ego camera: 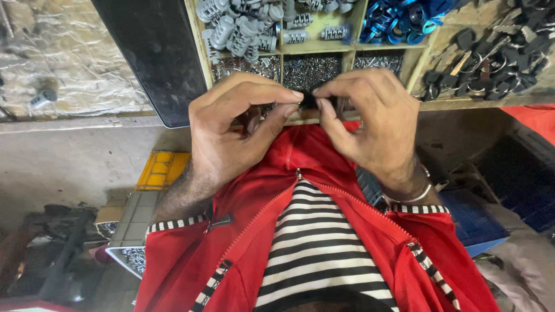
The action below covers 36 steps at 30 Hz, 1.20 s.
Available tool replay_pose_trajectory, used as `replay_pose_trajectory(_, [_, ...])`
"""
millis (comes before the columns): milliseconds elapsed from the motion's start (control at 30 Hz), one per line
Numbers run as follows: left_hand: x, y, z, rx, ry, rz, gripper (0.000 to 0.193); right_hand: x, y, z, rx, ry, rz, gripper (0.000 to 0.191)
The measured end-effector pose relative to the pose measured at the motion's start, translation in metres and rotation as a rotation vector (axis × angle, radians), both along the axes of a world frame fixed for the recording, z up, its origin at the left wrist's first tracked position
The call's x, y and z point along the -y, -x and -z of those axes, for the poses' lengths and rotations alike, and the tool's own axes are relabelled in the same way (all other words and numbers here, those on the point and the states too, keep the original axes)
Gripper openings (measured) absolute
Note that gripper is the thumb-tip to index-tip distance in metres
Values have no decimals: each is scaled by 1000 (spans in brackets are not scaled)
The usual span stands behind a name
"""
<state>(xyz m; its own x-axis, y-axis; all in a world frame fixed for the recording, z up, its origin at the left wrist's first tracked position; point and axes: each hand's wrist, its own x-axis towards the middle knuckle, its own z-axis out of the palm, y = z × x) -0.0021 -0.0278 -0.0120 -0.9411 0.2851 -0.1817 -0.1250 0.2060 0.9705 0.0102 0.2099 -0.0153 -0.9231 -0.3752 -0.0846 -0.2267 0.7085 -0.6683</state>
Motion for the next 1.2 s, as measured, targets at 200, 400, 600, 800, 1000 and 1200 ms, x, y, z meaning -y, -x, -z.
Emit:
replay_pose_trajectory(200, [-5,1,0,46,4,42,21,2,6,-3,-38,-10,22,23])
replay_pose_trajectory(400, [-5,3,-2,2,34,18,20,19,11,-7,-115,-262,-98,37])
replay_pose_trajectory(600, [-3,3,-3,-1,44,1,21,10,12,-8,-99,-184,-39,26])
replay_pose_trajectory(800, [-5,2,-4,-9,7,30,20,14,9,-6,-113,-265,-126,39])
replay_pose_trajectory(1000, [-4,4,-2,1,12,19,20,5,12,1,-118,-160,-50,27])
replay_pose_trajectory(1200, [-4,5,-3,-29,7,35,20,14,5,8,-105,-202,-123,34])
